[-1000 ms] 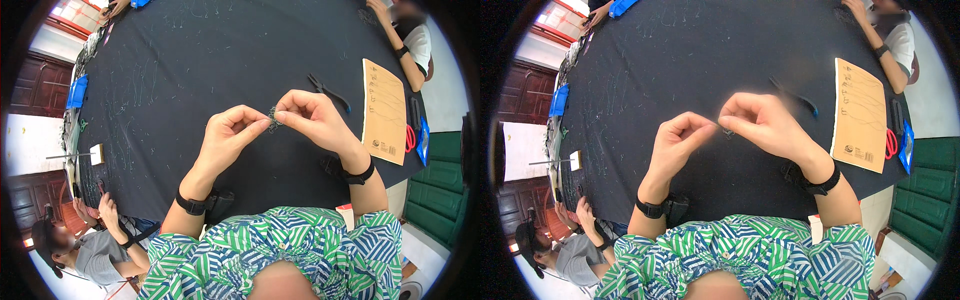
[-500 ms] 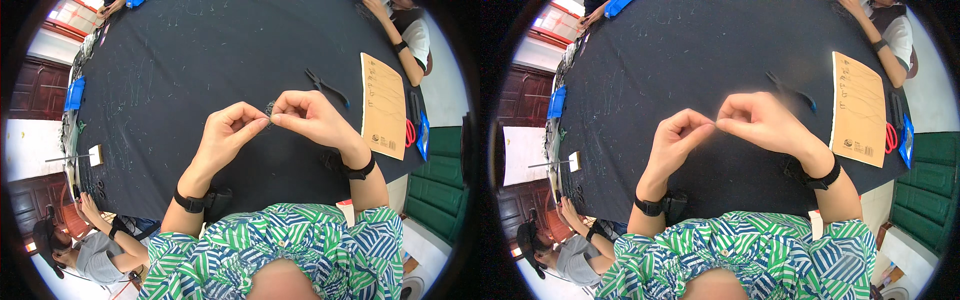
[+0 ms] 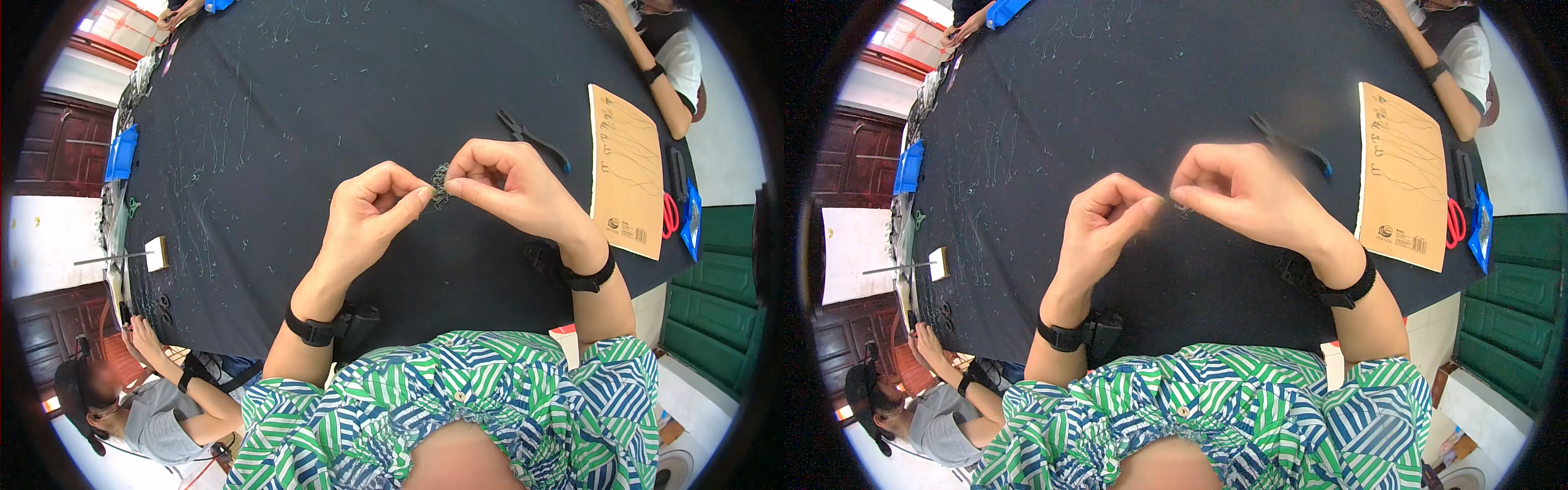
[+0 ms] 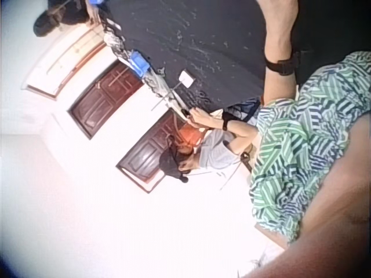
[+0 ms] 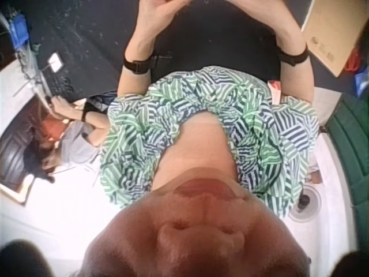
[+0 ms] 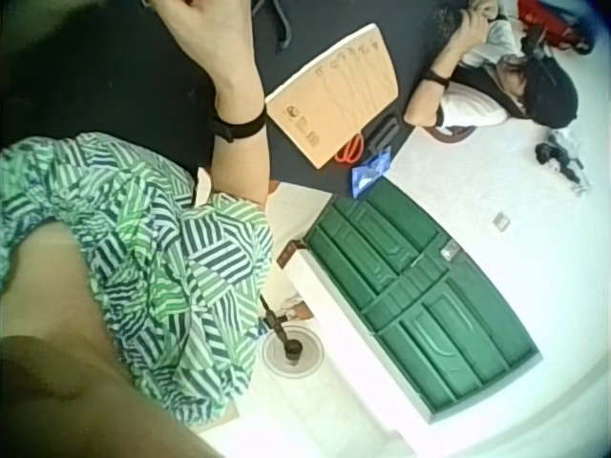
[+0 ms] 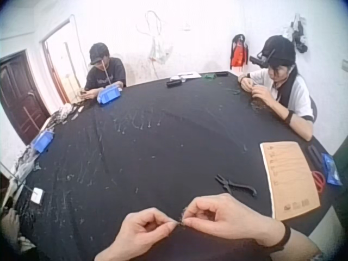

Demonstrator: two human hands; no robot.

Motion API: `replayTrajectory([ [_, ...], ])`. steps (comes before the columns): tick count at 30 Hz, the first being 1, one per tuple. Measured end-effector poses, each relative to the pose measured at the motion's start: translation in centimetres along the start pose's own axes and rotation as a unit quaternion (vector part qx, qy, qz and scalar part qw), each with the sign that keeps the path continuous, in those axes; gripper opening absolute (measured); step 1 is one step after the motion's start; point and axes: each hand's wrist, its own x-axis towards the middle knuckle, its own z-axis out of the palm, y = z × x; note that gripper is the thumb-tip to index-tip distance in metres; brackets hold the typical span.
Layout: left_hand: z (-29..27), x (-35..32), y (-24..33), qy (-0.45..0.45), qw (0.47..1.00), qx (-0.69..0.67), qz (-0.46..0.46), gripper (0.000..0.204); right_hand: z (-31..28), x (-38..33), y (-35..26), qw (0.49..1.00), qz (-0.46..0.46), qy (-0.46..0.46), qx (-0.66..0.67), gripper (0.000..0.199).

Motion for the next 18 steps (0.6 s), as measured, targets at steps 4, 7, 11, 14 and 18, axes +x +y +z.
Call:
replayTrajectory([
  [4,-0.05,0.09,-0.02,0.010,1.000,0.013,0.002,0.008,0.15,-0.03,0.35,0.999,-0.012,0.036,-0.003,0.015],
  [7,-0.01,0.06,-0.07,0.019,1.000,0.003,-0.002,0.009,0.34,0.06,0.15,0.998,-0.014,0.051,0.016,0.013],
  [11,0.04,0.09,-0.24,0.015,1.000,-0.006,0.002,0.011,0.41,0.12,0.28,0.998,-0.006,0.056,0.038,0.018],
  [14,-0.02,0.13,-0.36,0.007,1.000,-0.007,-0.002,0.013,0.49,0.10,0.26,0.998,0.005,0.053,0.043,0.018],
  [18,-0.02,0.12,-0.20,0.002,1.000,-0.003,-0.015,0.013,0.64,0.20,0.27,0.998,-0.005,0.055,0.026,0.017],
])
